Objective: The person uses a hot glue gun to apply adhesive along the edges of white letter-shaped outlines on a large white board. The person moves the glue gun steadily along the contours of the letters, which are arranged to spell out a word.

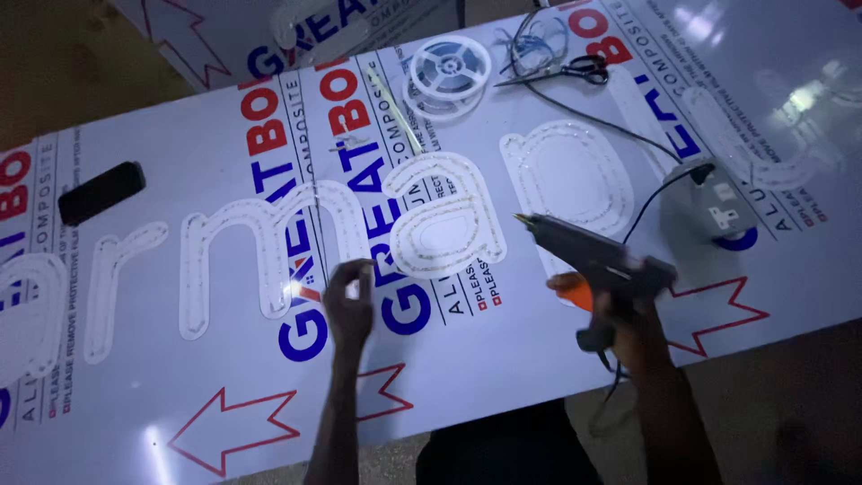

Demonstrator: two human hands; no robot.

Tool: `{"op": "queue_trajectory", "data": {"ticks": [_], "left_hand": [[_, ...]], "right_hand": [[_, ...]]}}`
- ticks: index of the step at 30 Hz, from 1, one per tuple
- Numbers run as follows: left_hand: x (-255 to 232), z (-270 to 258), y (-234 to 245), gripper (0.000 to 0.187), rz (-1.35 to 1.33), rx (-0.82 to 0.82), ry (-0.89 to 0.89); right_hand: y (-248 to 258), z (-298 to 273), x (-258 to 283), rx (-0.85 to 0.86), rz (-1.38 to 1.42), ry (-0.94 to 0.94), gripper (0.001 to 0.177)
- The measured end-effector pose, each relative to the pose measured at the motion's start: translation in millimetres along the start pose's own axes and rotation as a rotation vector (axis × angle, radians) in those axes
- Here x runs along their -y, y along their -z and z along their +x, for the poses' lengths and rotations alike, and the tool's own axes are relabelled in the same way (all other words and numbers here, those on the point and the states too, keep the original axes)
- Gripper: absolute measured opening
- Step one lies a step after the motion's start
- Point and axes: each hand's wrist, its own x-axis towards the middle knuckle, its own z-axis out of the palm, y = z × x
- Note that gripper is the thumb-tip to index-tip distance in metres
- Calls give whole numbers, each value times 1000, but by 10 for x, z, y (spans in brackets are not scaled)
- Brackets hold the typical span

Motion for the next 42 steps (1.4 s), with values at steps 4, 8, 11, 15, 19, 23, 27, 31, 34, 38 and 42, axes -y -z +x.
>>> {"op": "queue_trajectory", "data": {"ticks": [4,8,11,15,19,23,27,31,34,38,42], "left_hand": [[541,-96,308,6,265,-236,-108],[674,-115,361,9,442,-442,-325],[574,-101,279,7,432,-355,-374],[694,-51,251,7,409,-312,-392],[635,-25,255,6,437,-287,-403],[610,11,262,8,392,-244,-376],[627,-1,264,7,328,-192,-317],[588,32,235,7,370,-237,-337],[522,37,240,8,378,-230,-323],[499,31,249,7,373,-202,-324],[516,16,265,10,372,-217,-317]], "right_hand": [[25,146,-690,72,-70,108,16],[-42,360,-1223,115,-361,244,14],[-127,292,-1040,122,-404,193,27],[-117,349,-1219,96,-366,198,28],[-145,270,-1003,121,-496,221,32],[-156,231,-1150,55,-400,174,38],[-145,287,-1249,109,-458,216,28],[-76,273,-1201,61,-464,172,39],[-99,208,-1049,81,-483,125,41],[-147,224,-1225,76,-421,145,32],[-237,94,-615,60,-474,155,34]]}}
